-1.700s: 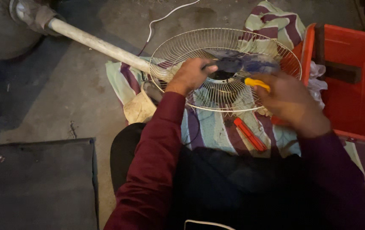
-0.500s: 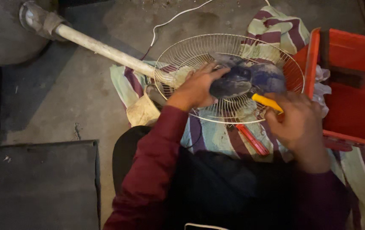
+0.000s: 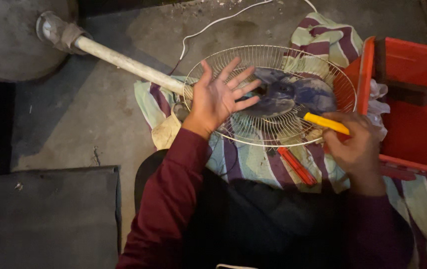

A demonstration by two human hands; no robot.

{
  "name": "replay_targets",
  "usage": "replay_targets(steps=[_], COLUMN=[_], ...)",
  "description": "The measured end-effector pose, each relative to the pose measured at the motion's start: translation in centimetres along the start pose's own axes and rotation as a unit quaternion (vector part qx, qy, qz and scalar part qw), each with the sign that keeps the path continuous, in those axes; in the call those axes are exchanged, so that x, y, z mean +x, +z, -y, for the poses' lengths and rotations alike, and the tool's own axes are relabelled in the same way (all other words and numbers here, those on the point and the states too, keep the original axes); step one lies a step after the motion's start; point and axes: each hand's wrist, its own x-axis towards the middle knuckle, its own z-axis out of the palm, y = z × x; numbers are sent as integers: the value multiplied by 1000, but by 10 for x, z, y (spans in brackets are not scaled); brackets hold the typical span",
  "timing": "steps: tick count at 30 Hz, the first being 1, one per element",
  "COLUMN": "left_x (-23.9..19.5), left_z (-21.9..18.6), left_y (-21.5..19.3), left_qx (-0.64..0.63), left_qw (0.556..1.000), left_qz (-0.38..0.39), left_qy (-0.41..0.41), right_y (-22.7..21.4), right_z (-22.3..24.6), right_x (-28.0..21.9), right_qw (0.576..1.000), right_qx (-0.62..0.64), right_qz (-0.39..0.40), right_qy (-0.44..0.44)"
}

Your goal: The person disassembles a standing fan by removing the front grille and fan blades using a screwdriver. They then reassemble the fan by reattaching the blades and securing the front grille.

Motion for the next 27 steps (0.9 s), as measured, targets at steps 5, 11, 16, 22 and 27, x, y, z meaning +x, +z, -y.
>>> replay_targets(steps=[5,11,16,22,27], left_x=[5,-10,-24,-39,-28], left_z=[13,32,30,59,81], left_y=[0,33,85,101,79], left_qx=[305,666,817,878,876], left_qw=[951,741,570,469,467], left_qz=[-43,80,83,90,121], left_qy=[-16,20,19,37,26], right_y=[2,3,7,13,13], right_z=[2,1,-4,-10,-16], right_x=[-3,-3,-4,-6,-11], right_qw=[999,999,998,996,996], right_qx=[17,24,32,-19,-35], right_qz=[-5,-17,-41,-92,-81], right_qy=[27,30,41,7,24])
